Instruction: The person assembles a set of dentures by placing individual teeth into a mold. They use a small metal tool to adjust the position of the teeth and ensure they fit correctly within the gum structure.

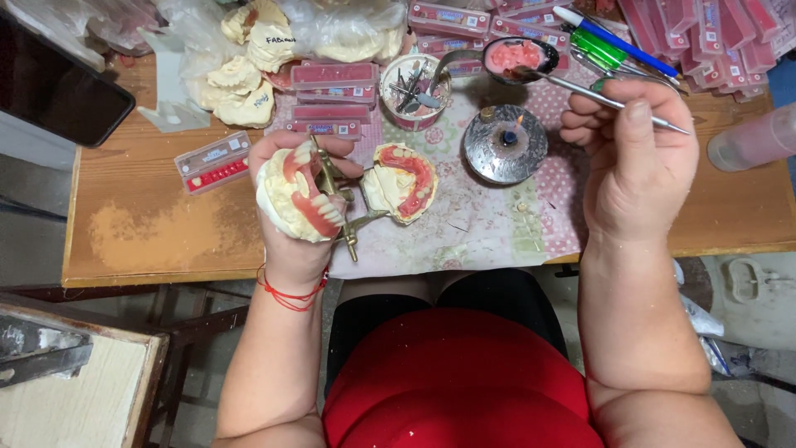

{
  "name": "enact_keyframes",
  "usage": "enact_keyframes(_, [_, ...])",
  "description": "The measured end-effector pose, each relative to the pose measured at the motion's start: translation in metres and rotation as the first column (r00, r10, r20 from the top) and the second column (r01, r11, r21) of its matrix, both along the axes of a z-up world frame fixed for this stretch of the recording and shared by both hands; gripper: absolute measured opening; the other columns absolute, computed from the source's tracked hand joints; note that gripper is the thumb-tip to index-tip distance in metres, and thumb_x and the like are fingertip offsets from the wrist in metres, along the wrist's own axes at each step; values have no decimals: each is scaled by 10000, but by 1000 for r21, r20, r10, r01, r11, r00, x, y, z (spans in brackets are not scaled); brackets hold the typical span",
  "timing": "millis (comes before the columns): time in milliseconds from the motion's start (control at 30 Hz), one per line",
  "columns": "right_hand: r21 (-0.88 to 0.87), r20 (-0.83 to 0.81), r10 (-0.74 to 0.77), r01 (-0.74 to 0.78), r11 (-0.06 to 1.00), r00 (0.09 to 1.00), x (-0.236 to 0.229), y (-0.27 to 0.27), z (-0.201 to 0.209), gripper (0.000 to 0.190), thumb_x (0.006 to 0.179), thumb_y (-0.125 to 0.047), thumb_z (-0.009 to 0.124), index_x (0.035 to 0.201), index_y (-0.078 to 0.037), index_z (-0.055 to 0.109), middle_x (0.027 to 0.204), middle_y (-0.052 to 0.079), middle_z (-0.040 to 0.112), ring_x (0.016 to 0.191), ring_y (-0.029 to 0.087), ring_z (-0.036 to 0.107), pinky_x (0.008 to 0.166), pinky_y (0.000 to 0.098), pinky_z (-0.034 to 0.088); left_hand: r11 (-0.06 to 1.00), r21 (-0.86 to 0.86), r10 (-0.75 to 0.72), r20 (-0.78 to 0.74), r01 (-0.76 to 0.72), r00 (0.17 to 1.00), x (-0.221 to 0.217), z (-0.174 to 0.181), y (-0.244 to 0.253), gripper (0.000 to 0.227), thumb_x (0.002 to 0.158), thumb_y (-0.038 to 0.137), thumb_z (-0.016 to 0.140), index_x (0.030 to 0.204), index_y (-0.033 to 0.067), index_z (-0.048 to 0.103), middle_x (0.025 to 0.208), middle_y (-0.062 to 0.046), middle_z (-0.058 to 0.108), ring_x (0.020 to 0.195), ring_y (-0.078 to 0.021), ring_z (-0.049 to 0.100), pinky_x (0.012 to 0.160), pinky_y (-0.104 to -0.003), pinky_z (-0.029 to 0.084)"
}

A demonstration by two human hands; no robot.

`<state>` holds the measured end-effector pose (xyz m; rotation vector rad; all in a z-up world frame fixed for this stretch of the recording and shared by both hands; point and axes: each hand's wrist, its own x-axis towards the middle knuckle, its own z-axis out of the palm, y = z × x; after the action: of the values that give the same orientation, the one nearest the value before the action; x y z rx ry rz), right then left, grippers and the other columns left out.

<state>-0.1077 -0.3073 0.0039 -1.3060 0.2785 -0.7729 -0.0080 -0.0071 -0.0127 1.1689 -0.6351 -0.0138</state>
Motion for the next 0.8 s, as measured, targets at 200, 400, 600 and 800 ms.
enact_keyframes(200, [15,79,-79,78,997,994,-1,-3,-3,350,1002,-404,739,1115,-86,646,955,167,717,847,228,745,752,293,656,1000,26,-7,18,6,1000,0,0,1,548,923,108,728,1314,101,344,1250,-239,613,1012,-242,695,949,-340,543])
enact_keyframes(400, [-185,28,-57,61,981,998,0,5,2,313,1087,-383,668,1145,-81,610,1013,150,687,904,208,716,834,295,634,999,33,0,16,-1,1000,1,1,1,553,909,108,735,1309,102,352,1249,-227,617,1010,-225,700,939,-338,550])
enact_keyframes(600, [-112,38,-34,38,993,999,0,2,-5,296,1074,-363,684,1153,-87,610,1006,164,711,907,209,742,847,287,655,999,35,17,24,-18,1000,1,-1,1,568,906,166,756,1306,101,359,1242,-223,619,1001,-227,700,923,-333,548])
enact_keyframes(800, [-148,199,-52,82,986,979,-15,19,-19,330,1094,-397,696,1154,-95,577,966,168,683,945,267,754,840,387,678,999,-34,-10,-17,9,1000,0,-2,1,607,883,199,795,1316,109,380,1257,-218,617,1020,-220,697,948,-328,554])
